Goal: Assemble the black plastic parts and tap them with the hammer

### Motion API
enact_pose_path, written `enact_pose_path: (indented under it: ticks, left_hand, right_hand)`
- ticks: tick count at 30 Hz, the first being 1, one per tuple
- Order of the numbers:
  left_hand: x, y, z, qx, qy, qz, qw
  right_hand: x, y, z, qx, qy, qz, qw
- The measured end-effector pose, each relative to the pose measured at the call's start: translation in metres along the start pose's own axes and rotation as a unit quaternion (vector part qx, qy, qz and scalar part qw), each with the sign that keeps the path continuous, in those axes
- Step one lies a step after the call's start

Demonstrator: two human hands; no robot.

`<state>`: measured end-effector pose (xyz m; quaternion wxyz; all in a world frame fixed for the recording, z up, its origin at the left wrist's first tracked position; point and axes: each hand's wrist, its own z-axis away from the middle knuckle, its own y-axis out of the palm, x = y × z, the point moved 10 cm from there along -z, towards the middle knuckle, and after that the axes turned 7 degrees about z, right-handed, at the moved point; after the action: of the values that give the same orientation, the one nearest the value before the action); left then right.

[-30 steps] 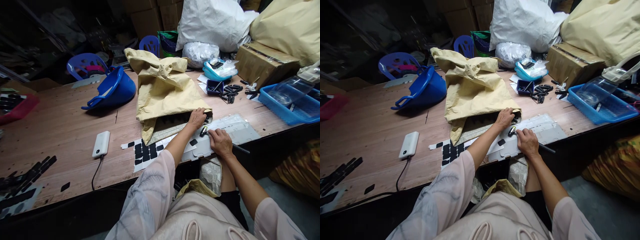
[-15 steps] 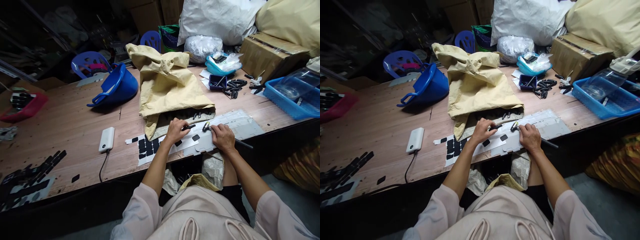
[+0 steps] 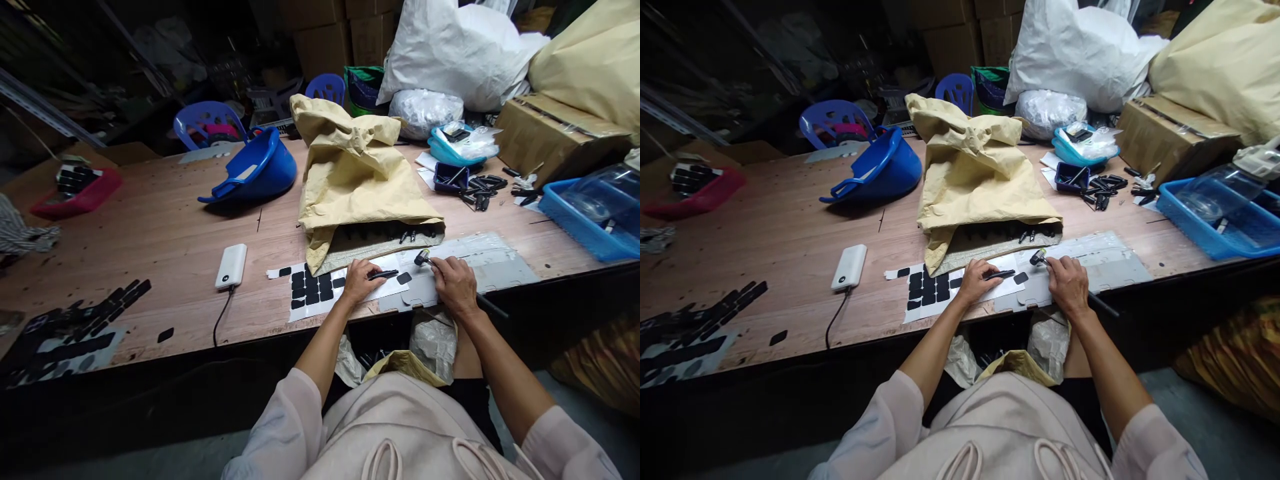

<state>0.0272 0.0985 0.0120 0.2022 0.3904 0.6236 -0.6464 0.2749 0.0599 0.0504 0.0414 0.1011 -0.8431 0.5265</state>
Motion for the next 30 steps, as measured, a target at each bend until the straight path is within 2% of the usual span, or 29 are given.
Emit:
enact_pose_path:
  ticks: [3,6,9,12,14,18,22,27,30]
  left_hand:
    - [0.0,0.0,0.0,0.001,-0.014,0.013,1.0]
    - [0.001,0.0,0.0,0.001,-0.032,0.023,0.999]
    - [0.0,0.001,0.0,0.009,-0.032,0.026,0.999]
    - [-0.001,0.001,0.0,0.015,-0.019,0.025,0.999]
    - [-0.002,0.0,0.0,0.012,-0.013,0.019,1.0]
    - [-0.002,0.0,0.001,0.003,-0.014,0.02,1.0]
    - [-0.001,0.001,0.0,0.001,-0.009,0.037,0.999]
    - [0.0,-0.001,0.0,-0.006,-0.016,0.034,0.999]
    - [0.0,-0.001,0.0,-0.008,-0.018,0.033,0.999]
  right_hand:
    - [0.029,-0.001,0.007,-0.002,0.009,-0.129,0.992]
    - [0.064,0.004,0.012,0.022,-0.014,-0.216,0.976]
    - [0.087,0.002,0.015,0.021,-0.024,-0.236,0.971]
    - [0.099,-0.003,0.018,0.007,-0.03,-0.235,0.971]
    - [0.105,0.0,0.02,0.019,-0.04,-0.22,0.974]
    - [0.103,0.011,0.023,0.05,-0.042,-0.19,0.98]
    - [0.093,0.002,0.023,0.013,-0.026,-0.189,0.982]
    - [0.091,0.002,0.025,0.025,-0.026,-0.18,0.983]
    - [0.073,-0.008,0.021,-0.001,-0.007,-0.177,0.984]
